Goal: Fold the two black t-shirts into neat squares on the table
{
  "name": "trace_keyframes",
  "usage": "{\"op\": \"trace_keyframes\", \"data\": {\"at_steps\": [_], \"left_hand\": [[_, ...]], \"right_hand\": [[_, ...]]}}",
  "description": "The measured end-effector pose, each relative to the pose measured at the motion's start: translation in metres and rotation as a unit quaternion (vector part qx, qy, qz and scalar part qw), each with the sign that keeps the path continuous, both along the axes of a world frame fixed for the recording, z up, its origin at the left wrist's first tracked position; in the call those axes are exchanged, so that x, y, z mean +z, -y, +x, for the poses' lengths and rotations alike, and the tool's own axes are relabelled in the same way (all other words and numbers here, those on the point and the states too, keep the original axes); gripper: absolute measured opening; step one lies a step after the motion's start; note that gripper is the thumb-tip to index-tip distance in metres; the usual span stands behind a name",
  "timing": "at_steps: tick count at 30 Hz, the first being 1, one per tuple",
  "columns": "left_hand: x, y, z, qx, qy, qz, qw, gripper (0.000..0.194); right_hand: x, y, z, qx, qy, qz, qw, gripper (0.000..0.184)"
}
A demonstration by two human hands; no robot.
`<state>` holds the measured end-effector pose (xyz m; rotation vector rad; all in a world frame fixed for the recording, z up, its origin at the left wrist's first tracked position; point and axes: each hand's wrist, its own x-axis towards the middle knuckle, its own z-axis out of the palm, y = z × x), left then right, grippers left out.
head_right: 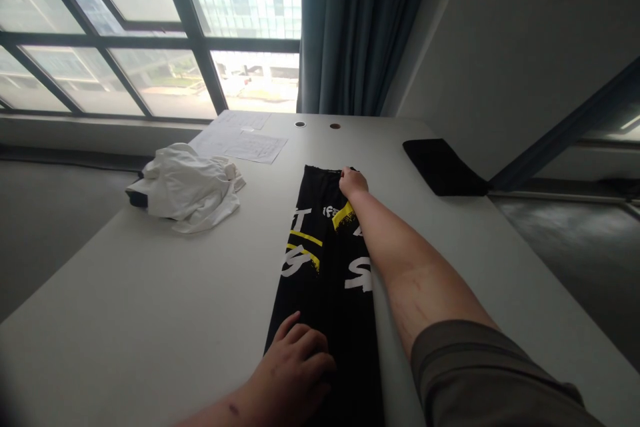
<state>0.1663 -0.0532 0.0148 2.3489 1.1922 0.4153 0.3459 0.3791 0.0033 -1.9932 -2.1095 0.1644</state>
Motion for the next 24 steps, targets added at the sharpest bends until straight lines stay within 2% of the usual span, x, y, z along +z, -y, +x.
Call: {"op": "trace_keyframes", "data": {"at_steps": [4,6,11,15,18,21,24], "left_hand": [[-0.004,0.0,0.0,0.002,0.0,0.002,1.0,0.02],[-0.006,0.0,0.0,0.002,-0.009,0.004,1.0,0.021],[-0.005,0.001,0.0,-0.006,-0.004,-0.003,1.0,0.022],[-0.003,-0.001,-0.001,-0.011,-0.004,-0.015,1.0,0.022],[-0.002,-0.002,-0.003,-0.028,0.002,-0.029,0.999,0.02],[0.0,-0.003,-0.004,-0.039,0.013,-0.037,0.998,0.019],[0.002,-0.002,-0.005,-0.04,0.019,-0.038,0.998,0.022]], "right_hand": [[0.005,0.0,0.0,-0.031,0.017,-0.02,0.999,0.045],[0.008,-0.001,0.0,-0.028,0.023,-0.022,0.999,0.039],[0.007,-0.004,-0.007,-0.024,0.015,0.028,0.999,0.035],[0.003,-0.004,-0.012,0.001,0.004,-0.008,1.0,0.032],[0.006,-0.003,-0.009,0.014,-0.028,-0.027,0.999,0.04],[0.015,0.012,-0.001,0.039,-0.047,-0.028,0.998,0.048],[0.015,0.056,0.011,0.09,-0.057,0.021,0.994,0.056]]}}
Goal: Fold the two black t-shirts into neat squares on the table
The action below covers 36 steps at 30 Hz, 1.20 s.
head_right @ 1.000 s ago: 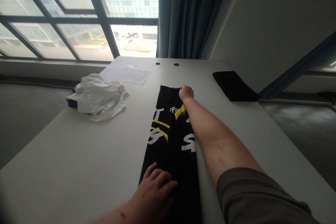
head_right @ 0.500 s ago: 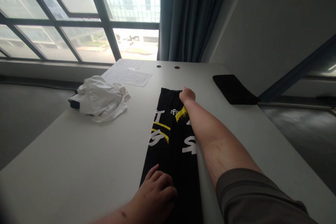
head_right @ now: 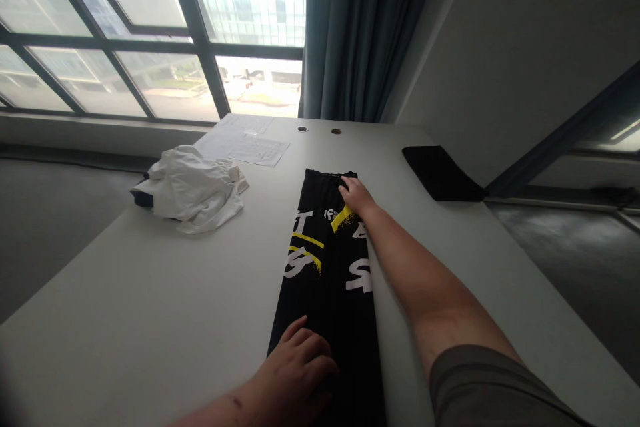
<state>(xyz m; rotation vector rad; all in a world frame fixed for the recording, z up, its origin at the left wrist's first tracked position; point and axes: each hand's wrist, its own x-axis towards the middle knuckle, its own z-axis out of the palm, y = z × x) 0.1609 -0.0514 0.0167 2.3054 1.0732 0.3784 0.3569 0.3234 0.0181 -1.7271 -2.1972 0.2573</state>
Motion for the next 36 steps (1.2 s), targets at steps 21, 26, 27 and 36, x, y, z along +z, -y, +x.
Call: {"op": "trace_keyframes", "data": {"at_steps": [21,26,27,36], "left_hand": [[-0.036,0.0,0.001,0.182,-0.108,0.203,0.956,0.058],[-0.033,0.0,0.001,0.183,-0.125,0.189,0.957,0.057],[-0.032,0.0,0.001,0.183,-0.128,0.186,0.957,0.056],[-0.032,0.005,-0.007,0.146,-0.137,0.174,0.964,0.058]], "right_hand": [[-0.04,0.322,0.015,0.16,0.091,-0.007,0.983,0.069],[-0.039,0.346,0.028,0.173,0.063,-0.023,0.983,0.07],[-0.037,0.348,0.029,0.175,0.059,-0.026,0.982,0.071],[-0.024,0.357,0.028,0.224,0.055,-0.057,0.971,0.07]]}}
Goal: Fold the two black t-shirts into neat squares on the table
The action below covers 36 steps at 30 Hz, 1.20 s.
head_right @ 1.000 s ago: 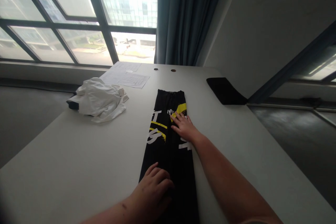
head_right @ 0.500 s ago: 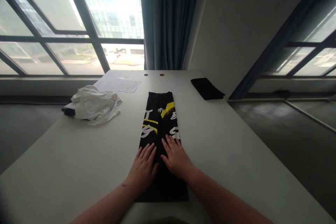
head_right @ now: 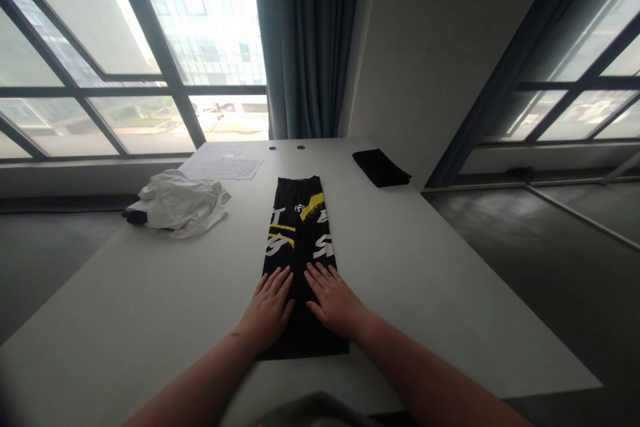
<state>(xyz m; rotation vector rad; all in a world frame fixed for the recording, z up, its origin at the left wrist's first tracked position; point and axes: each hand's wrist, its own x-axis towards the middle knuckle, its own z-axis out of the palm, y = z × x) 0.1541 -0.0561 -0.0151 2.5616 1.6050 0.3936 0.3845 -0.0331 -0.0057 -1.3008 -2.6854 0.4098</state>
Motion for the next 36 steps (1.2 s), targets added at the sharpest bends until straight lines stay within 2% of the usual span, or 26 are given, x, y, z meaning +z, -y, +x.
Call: {"op": "trace_keyframes", "data": {"at_steps": [5,8,9,12,14,16,19,22,25,28,32,36], "left_hand": [[0.001,0.027,-0.018,-0.06,0.006,-0.011,0.998,0.067],[0.01,0.023,-0.031,-0.107,0.035,-0.031,0.993,0.061],[0.014,0.013,-0.034,-0.108,0.048,-0.041,0.992,0.054],[0.024,-0.033,-0.041,-0.032,0.077,-0.039,0.996,0.037],[0.025,-0.067,-0.041,0.026,0.076,-0.022,0.997,0.038],[0.023,-0.094,-0.041,0.08,0.069,-0.014,0.994,0.04],[0.017,-0.113,-0.04,0.103,0.058,-0.008,0.993,0.043],[0.016,-0.113,-0.041,0.085,0.054,-0.009,0.995,0.043],[0.018,-0.11,-0.042,0.08,0.058,-0.011,0.995,0.042],[0.018,-0.111,-0.043,0.079,0.066,-0.008,0.995,0.044],[0.015,-0.113,-0.043,0.076,0.072,-0.011,0.994,0.047],[0.014,-0.112,-0.043,0.079,0.072,-0.018,0.994,0.048]], "right_hand": [[0.001,0.028,0.017,0.078,-0.036,-0.038,0.996,0.083],[0.005,0.017,0.034,0.143,-0.082,-0.058,0.984,0.075],[0.006,0.004,0.037,0.144,-0.106,-0.053,0.982,0.067],[0.011,-0.064,0.033,0.039,-0.172,0.026,0.984,0.053],[0.015,-0.125,0.018,-0.011,-0.159,0.059,0.986,0.055],[0.02,-0.188,-0.004,-0.068,-0.103,0.058,0.991,0.061],[0.028,-0.266,-0.036,-0.152,0.009,0.028,0.988,0.067],[0.03,-0.319,-0.053,-0.21,0.055,0.007,0.976,0.063],[0.025,-0.349,-0.058,-0.237,0.063,-0.004,0.969,0.055],[0.021,-0.367,-0.057,-0.259,0.057,0.006,0.964,0.052],[0.016,-0.378,-0.053,-0.27,0.022,0.049,0.961,0.057],[0.007,-0.376,-0.046,-0.258,0.001,0.057,0.964,0.058]]}}
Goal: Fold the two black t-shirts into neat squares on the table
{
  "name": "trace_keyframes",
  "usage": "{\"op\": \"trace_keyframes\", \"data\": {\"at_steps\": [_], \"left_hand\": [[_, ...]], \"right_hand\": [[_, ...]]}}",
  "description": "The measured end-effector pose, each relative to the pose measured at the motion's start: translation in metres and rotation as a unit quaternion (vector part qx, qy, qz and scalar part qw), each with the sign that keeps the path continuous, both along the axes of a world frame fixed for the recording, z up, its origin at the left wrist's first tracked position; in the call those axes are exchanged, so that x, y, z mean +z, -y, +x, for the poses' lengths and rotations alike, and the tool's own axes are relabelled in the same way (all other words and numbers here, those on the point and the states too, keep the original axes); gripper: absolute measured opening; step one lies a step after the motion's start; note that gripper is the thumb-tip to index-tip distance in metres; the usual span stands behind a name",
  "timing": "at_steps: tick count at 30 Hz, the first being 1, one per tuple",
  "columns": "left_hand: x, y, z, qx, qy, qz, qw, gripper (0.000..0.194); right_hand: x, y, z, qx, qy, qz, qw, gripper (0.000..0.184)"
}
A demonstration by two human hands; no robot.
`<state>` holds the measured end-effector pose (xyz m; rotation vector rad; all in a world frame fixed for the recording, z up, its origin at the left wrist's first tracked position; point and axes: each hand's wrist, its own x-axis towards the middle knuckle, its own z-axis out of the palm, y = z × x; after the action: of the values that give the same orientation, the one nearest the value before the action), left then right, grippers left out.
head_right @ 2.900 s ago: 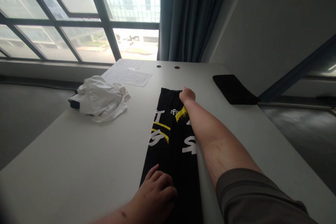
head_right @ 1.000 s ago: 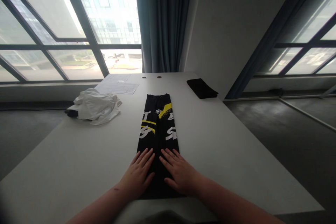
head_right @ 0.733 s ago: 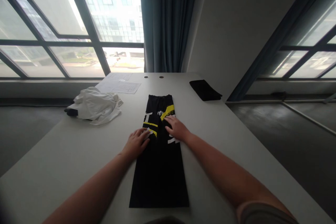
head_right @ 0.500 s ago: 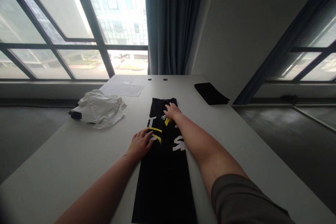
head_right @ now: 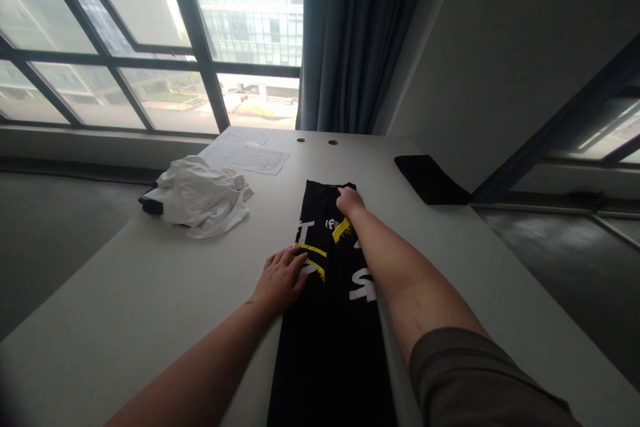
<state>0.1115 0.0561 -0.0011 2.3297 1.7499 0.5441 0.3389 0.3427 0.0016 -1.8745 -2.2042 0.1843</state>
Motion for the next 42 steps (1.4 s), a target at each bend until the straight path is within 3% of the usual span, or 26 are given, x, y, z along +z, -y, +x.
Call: {"op": "trace_keyframes", "data": {"at_steps": [10,16,24,29,35,38,42], "left_hand": [[0.0,0.0,0.0,0.0,0.0,0.01,1.0,0.047],[-0.001,-0.001,0.001,-0.002,-0.007,0.006,1.0,0.048],[-0.003,0.004,0.006,0.005,-0.027,-0.011,1.0,0.053],[-0.013,-0.008,0.002,0.024,-0.044,-0.03,0.998,0.06],[-0.016,-0.012,-0.008,-0.02,-0.07,-0.023,0.997,0.063],[-0.016,0.002,-0.001,-0.03,-0.077,-0.013,0.996,0.064],[-0.013,0.021,0.014,-0.073,-0.074,0.001,0.995,0.065]], "right_hand": [[-0.023,0.005,0.005,0.078,-0.006,-0.033,0.996,0.055],[-0.028,0.001,0.006,0.116,0.026,-0.069,0.991,0.062],[-0.028,-0.006,-0.003,0.075,0.035,-0.084,0.993,0.082],[-0.029,-0.018,-0.008,0.062,0.038,-0.076,0.994,0.079],[-0.029,-0.025,-0.008,0.051,0.021,-0.072,0.996,0.07],[-0.026,-0.022,-0.008,0.043,-0.009,-0.048,0.998,0.064],[-0.014,0.007,0.0,0.016,-0.105,0.094,0.99,0.06]]}}
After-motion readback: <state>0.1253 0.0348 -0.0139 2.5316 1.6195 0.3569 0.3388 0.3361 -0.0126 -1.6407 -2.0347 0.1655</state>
